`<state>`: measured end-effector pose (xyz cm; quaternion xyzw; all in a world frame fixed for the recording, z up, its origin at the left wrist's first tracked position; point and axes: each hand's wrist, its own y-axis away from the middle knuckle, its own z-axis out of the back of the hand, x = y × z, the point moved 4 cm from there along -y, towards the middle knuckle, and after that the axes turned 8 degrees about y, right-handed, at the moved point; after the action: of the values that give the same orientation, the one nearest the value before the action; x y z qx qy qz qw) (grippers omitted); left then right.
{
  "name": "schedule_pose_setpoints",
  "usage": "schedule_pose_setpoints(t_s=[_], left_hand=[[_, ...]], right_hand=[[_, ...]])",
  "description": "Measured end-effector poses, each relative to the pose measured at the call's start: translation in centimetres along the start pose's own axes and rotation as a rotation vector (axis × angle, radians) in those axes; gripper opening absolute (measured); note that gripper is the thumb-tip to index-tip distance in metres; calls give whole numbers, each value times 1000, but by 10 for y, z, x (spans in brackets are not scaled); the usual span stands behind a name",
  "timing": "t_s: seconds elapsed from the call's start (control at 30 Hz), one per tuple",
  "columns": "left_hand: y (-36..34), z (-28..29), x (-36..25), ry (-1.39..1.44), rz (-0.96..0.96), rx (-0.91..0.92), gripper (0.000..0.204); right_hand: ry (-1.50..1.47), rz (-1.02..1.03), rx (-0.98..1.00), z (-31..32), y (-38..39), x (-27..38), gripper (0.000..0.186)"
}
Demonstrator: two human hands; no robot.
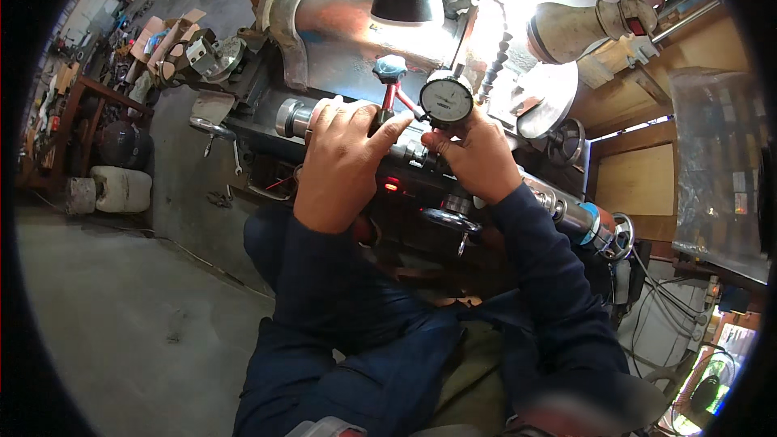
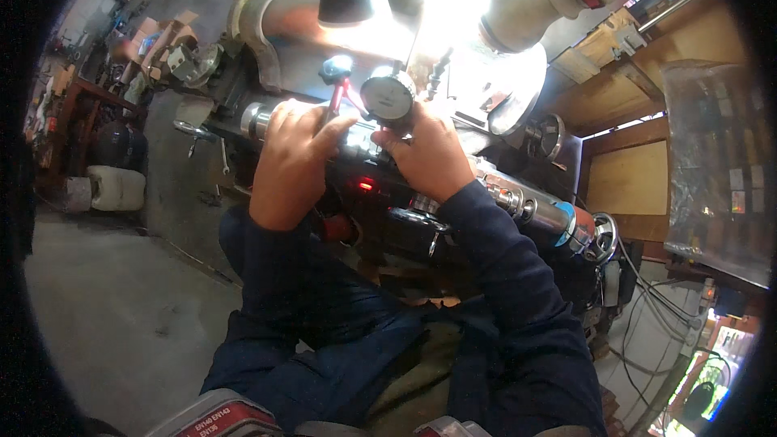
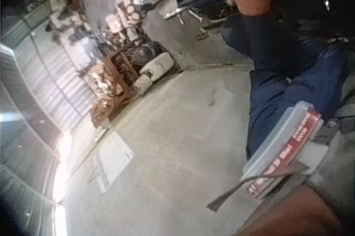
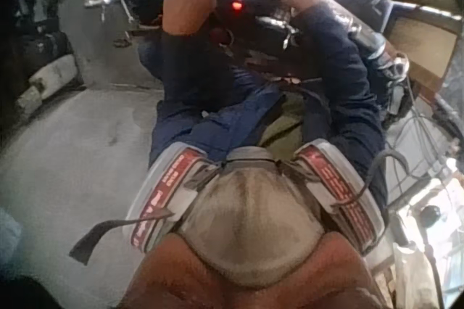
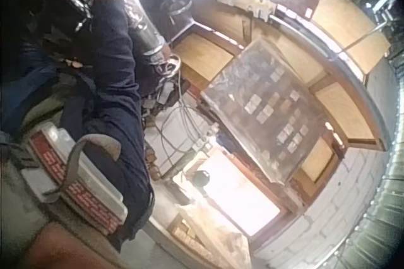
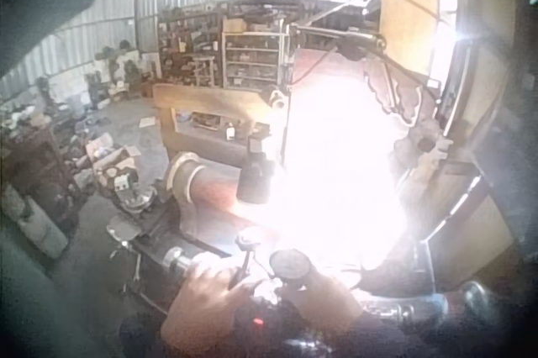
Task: Use a precision grinding machine to finish a camshaft and measure the results with a dial indicator.
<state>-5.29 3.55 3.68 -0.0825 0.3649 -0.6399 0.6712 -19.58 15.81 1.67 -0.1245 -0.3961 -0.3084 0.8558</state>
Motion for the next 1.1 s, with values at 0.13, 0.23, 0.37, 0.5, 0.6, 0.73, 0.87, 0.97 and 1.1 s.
schedule_pose_setpoints(t_s=[0.13, 0.23, 0.37, 0.5, 0.6, 0.73, 0.87, 0.97, 1.1], left_hand=[[2, -6, -1, -110, 63, 26, 35], [2, -9, -2, -137, 74, 14, 30], [1, -11, -3, -144, 80, 16, 24], [-3, -9, 0, -104, 75, 43, 20], [-5, -4, 1, -36, 25, -47, 24], [-4, -2, 4, 26, 8, -30, 19], [0, 0, 13, 136, 79, 34, 24], [3, -1, 29, 484, 389, -25, 32], [-9, 6, 39, 443, 232, 53, 42]], right_hand=[[35, -13, 13, 4, 0, 6, 39], [26, 15, 15, 5, -1, 6, 39], [-54, 18, 26, 0, -5, 1, 40], [62, 26, 12, 0, -4, -5, 43], [129, 7, 8, 0, -2, -10, 45], [-17, 44, -24, -4, -6, -14, 44], [-48, 101, -51, -6, -5, -16, 42], [28, 28, 33, -8, -4, -18, 39], [4, -22, 73, -8, -5, -16, 36]])
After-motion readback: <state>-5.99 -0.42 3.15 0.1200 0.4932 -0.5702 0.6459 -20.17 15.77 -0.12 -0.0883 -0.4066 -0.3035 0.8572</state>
